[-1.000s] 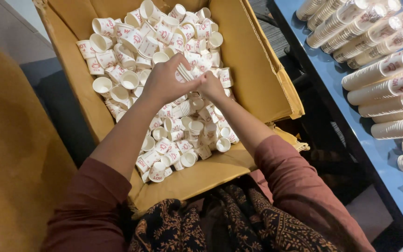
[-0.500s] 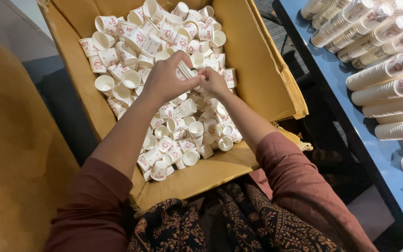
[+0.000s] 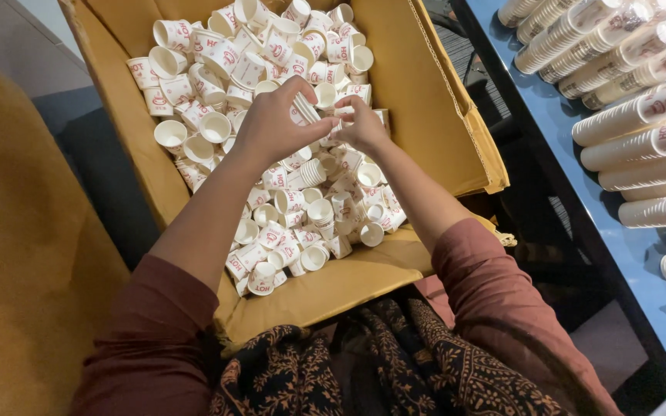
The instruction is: The person gathers loose paper cups from a cardboard box, stacks them by hand, and places the stacks into clear plastic sleeves on a table.
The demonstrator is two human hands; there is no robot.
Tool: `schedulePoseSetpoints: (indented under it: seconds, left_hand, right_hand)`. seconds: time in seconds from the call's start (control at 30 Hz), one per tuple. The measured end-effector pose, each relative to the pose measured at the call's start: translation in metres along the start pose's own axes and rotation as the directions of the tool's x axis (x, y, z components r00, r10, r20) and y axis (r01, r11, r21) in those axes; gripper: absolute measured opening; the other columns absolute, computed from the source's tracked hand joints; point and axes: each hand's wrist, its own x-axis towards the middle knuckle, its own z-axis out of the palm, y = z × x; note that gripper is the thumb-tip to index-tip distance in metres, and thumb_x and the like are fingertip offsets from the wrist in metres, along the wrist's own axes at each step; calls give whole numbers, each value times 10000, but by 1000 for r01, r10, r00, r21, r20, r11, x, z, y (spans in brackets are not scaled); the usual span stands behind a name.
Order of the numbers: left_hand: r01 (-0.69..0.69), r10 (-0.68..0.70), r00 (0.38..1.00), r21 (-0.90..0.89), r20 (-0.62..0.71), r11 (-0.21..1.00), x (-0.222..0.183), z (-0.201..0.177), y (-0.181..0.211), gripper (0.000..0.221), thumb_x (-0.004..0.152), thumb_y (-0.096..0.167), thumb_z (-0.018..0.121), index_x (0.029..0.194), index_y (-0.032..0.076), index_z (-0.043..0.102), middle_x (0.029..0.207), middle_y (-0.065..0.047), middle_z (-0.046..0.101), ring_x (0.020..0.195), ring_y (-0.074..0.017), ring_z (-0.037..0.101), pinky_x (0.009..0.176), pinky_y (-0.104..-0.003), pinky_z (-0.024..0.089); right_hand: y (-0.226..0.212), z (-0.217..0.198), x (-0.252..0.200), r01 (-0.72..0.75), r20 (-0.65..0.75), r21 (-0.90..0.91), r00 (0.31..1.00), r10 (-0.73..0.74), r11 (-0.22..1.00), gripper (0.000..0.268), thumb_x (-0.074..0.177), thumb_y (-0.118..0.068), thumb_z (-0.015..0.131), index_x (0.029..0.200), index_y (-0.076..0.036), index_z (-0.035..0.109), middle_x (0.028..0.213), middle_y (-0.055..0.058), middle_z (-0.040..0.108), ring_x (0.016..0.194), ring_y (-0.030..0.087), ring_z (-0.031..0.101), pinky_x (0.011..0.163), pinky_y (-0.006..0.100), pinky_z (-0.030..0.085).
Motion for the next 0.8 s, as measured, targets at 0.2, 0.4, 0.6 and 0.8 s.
schedulePoseSetpoints:
  seconds: [0.2,0.4,0.6,0.8]
  left_hand:
    - [-29,29,1000,7,-8,1000,1,6,-6,525,753,516,854,1023,133,620,621,-113,642,581,-262,650,594,-407,508]
    - [8,-9,1000,39,26,999,0,9,-3,526,750,516,853,1028,135,620,619,-123,642,574,-268,643,594,-411,506]
    - [37,-41,997,61,63,997,3,11,-6,625,711,540,868,1136,153,621,682,-155,682,648,-294,687,657,-421,524]
    - [37,-42,998,93,54,995,3,14,-6,756,668,487,874,1286,165,583,861,-194,726,809,-354,717,745,-461,543]
  right_hand:
    - [-5,-25,-2,-52,-157,-171,987,25,984,820,518,-198,1021,1180,-142,542,1096,103,744,1007,209,712,840,360,572]
    - [0,-28,-9,-37,-199,-295,980,-24,955,859,500,-239,1045,1187,-160,534,1065,90,690,1013,259,681,836,388,553]
    - [-47,-41,-28,265,-451,-331,798,-398,906,654,688,-176,973,1182,-122,549,1135,126,634,1009,255,669,780,354,569]
    - [-104,-17,-74,581,-312,161,797,-517,798,400,940,-64,734,1305,-97,576,1201,65,673,862,163,654,766,304,577]
